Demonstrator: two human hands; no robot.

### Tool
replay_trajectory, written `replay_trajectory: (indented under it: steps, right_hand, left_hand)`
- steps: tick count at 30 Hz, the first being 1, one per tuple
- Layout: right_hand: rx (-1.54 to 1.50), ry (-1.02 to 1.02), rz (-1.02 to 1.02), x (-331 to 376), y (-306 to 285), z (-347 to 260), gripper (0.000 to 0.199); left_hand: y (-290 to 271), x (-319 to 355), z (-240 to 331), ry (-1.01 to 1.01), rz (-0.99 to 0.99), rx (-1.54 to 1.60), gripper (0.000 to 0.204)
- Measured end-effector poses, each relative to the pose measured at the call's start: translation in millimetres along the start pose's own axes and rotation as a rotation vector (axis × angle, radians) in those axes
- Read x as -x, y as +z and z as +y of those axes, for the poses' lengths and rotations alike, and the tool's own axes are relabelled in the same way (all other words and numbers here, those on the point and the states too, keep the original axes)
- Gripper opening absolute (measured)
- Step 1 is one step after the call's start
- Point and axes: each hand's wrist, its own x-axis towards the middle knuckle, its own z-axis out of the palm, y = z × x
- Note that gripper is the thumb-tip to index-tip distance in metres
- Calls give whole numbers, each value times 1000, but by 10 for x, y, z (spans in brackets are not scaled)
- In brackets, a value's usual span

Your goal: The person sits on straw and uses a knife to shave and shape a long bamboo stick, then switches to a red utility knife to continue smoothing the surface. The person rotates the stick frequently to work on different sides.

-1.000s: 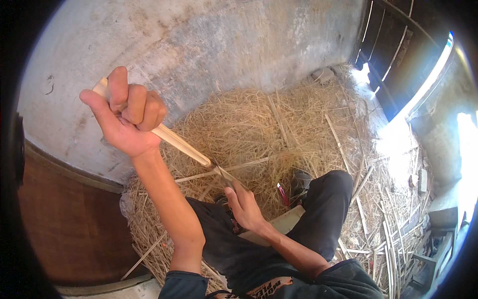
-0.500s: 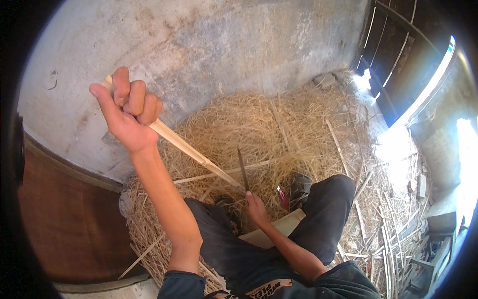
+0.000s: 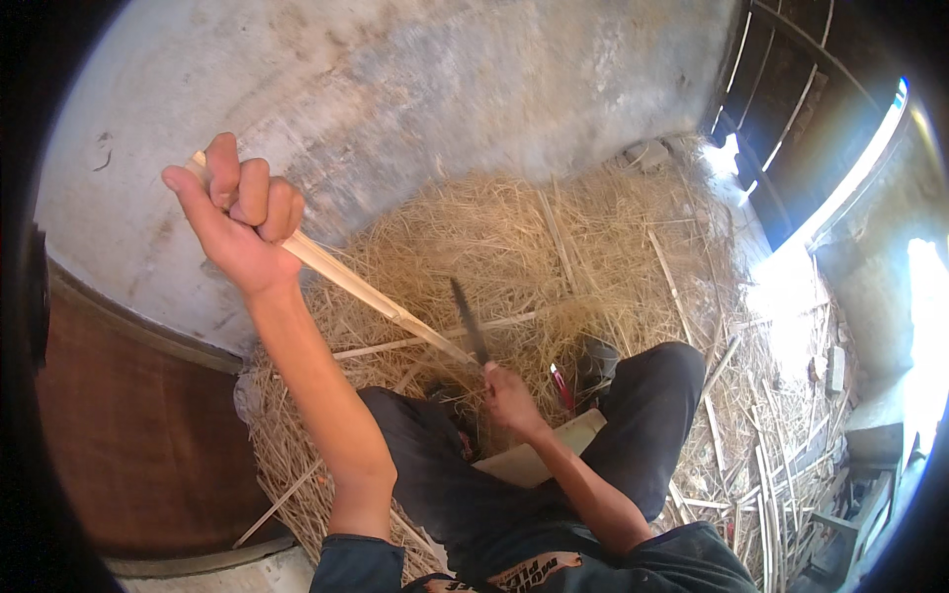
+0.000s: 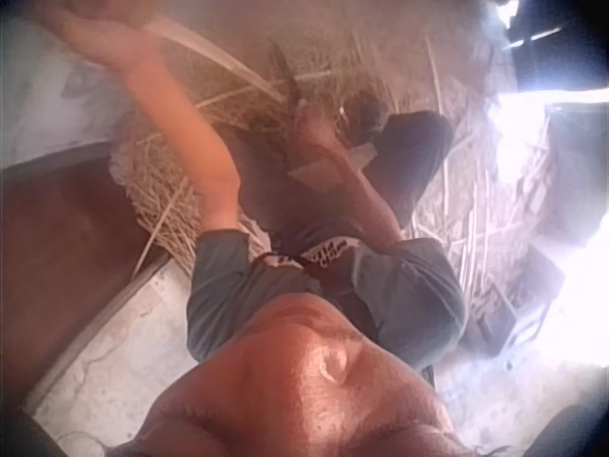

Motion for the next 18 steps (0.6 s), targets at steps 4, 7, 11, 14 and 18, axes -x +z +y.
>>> replay_trajectory:
  steps: [4,7,11,14,18]
  right_hand:
    - [-408,-106,178,207,-135,-1365,45]
    - [192,-355,475,205,176,-113,38]
    - [659,-178,120,303,63,1742,35]
    - [721,-224,40,290,-221,1583,26]
    - [-381,464,83,35,-320,850,39]
  left_hand:
    - [-105,23,68,6,55,-70,56]
    - [-18,-20,10,-25,42,-19,56]
    - [-49,-79,60,29,37,-26,57]
    - [-113,66,56,15,101,-74,58]
    - [-28,3,93,8,245,-169,58]
